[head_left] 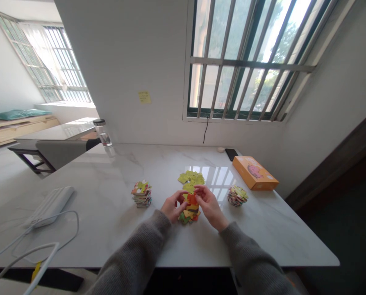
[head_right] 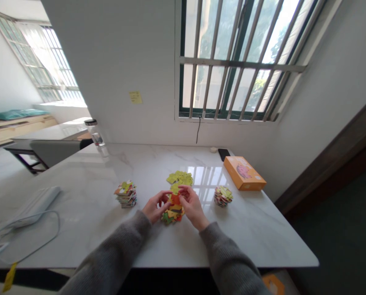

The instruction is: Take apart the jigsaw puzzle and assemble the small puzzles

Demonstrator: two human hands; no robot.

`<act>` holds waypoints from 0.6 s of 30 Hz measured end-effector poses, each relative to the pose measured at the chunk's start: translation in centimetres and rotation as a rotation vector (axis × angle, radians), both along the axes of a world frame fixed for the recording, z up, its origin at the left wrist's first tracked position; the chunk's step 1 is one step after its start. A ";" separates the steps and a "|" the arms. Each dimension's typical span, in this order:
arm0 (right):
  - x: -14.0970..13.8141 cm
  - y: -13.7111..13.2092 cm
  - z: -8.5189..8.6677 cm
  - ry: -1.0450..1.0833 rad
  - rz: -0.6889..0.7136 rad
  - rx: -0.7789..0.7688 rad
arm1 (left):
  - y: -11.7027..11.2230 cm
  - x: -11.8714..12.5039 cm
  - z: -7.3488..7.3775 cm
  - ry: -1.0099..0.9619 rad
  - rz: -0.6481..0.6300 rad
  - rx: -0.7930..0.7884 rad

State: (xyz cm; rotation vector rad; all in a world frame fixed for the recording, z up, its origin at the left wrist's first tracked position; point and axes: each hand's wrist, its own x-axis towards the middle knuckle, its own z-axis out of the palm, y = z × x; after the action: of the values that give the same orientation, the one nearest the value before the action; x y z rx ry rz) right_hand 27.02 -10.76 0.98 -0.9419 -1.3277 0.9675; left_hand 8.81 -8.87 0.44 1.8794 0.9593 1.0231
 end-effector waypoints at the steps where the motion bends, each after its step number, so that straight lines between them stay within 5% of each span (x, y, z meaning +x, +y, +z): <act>1: 0.0 -0.1 0.1 -0.039 -0.014 0.036 | 0.1 0.0 0.0 -0.052 0.001 -0.038; 7: 0.5 -1.0 0.6 -0.522 -0.022 0.347 | 0.8 -0.4 0.5 -0.368 0.033 -0.225; 12: 1.0 -0.8 0.5 -0.612 -0.080 0.450 | 0.8 -0.5 0.4 -0.349 -0.017 -0.273; 18: 1.8 -0.5 0.3 -0.636 -0.128 0.413 | 0.1 -0.6 0.2 -0.131 -0.037 0.089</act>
State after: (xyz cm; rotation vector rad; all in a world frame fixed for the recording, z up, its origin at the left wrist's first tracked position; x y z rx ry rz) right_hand 28.87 -11.31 1.26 -1.0295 -1.8777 0.2640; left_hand 8.22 -8.76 0.62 1.8700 0.8121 1.1682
